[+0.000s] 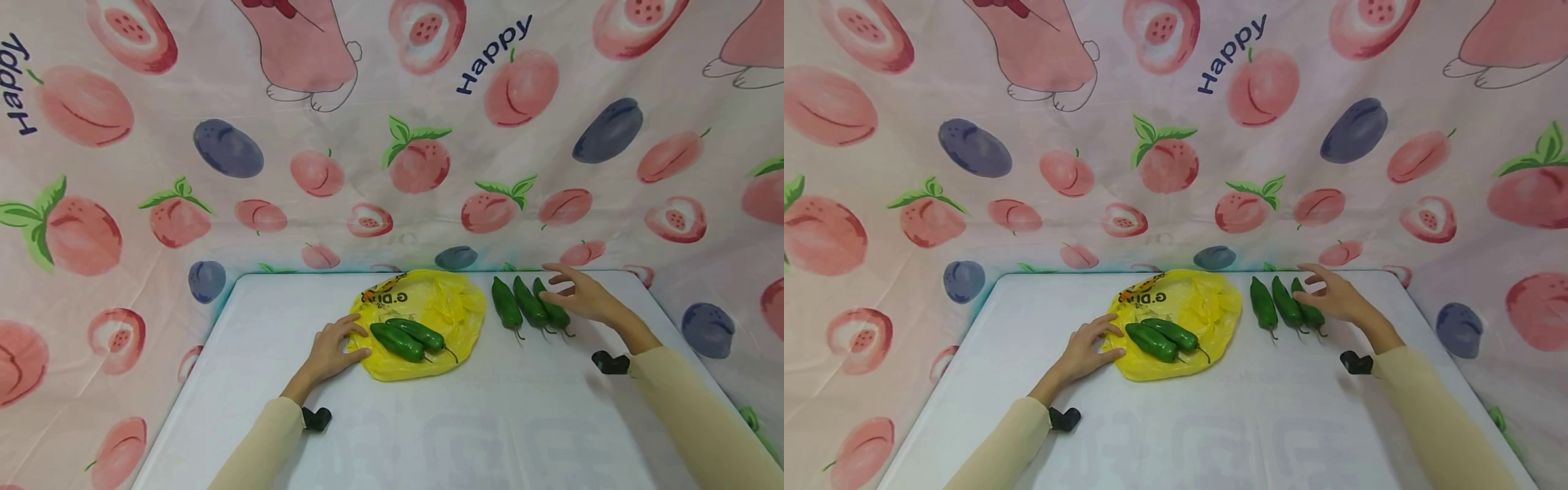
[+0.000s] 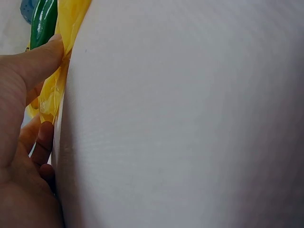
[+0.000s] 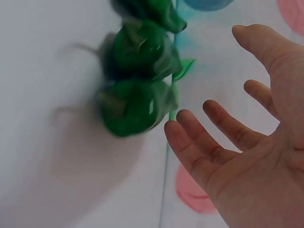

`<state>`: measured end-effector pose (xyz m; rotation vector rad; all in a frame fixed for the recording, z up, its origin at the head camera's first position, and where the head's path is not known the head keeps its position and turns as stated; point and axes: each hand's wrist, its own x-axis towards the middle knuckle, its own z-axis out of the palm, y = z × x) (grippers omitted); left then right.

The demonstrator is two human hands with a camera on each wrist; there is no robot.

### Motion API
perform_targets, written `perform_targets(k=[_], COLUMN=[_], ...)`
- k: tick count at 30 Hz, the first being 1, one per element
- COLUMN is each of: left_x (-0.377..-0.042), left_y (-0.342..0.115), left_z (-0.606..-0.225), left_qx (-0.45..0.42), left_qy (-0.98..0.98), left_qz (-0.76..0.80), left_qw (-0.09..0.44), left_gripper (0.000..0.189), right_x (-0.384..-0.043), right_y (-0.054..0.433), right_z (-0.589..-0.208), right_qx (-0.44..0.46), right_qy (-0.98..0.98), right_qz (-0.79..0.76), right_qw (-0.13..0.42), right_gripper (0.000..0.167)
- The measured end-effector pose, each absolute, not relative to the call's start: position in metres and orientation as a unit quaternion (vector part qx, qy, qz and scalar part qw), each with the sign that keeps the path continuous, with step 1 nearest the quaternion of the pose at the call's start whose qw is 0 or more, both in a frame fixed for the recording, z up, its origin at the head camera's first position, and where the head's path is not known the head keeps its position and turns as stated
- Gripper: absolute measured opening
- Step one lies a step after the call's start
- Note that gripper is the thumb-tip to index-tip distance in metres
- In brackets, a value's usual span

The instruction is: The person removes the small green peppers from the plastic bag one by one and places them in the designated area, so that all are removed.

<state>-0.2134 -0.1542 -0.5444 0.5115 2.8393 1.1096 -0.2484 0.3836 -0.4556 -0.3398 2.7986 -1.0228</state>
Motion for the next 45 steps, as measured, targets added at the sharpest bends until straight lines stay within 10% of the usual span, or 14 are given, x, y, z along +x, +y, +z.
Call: perform_targets(k=[45], left_x=[-0.216], left_y=[-0.156], left_z=[-0.545], left_qx=[0.177], left_qy=[0.919], left_qz=[0.352], left_qw=[0.017], left_gripper=[0.029], right_x=[-0.271], right_y=[0.248], right_z=[-0.416], right_qx=[-0.271], right_qy=[0.885], right_qz=[-0.373], right_qw=[0.062], right_gripper=[0.068])
